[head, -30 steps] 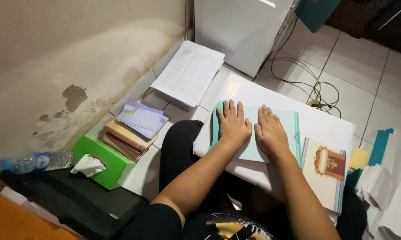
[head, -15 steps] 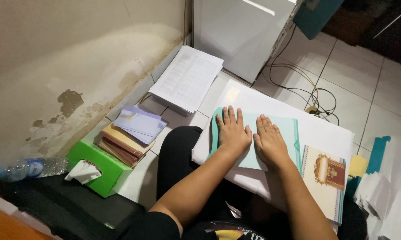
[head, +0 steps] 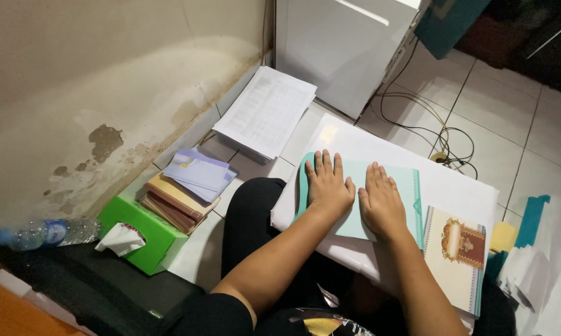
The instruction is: Folding paper covers and inserting pages to assemble booklets on the floor.
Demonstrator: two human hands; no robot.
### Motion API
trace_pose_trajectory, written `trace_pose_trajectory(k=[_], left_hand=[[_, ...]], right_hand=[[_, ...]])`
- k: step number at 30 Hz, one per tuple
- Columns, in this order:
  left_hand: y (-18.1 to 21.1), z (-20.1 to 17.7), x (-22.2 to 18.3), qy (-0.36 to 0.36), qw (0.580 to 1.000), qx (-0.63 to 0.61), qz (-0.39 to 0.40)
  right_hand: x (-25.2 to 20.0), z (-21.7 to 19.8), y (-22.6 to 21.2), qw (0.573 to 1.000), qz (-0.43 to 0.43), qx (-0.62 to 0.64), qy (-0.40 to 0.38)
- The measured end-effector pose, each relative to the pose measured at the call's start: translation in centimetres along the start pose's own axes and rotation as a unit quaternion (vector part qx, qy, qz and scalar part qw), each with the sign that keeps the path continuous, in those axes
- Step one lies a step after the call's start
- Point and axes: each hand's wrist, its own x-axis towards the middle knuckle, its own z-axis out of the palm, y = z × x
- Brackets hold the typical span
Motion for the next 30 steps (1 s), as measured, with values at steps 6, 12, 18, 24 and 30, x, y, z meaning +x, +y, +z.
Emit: trace_pose_trajectory(k=[6, 12, 18, 24, 30], left_hand=[[0.1, -0.3, -0.3, -0.003, 1.000, 0.001, 0.000], [0.2, -0.3, -0.2, -0.009, 1.000, 0.005, -0.003], [0.1, 0.0, 0.2, -0.008, 1.000, -0.008, -0.004], [0.1, 0.2, 0.5, -0.026, 1.000, 0.000, -0.011], [0.0, -0.2, 0.3, -0.023, 1.000, -0.008, -0.008]], right_hand=[[-3.9, -0.5, -0.7, 1.000, -0.008, -0.015, -0.018], [-2.5, 0.9, 0.3, 0.999, -0.019, -0.019, -0.021], [1.8, 1.5, 0.7, 0.999, -0.040, -0.020, 0.003], [3.7, 1.8, 0.8, 0.999, -0.032, -0.019, 0.014], [0.5, 0.2, -1.2, 1.000, 0.018, 0.001, 0.014]])
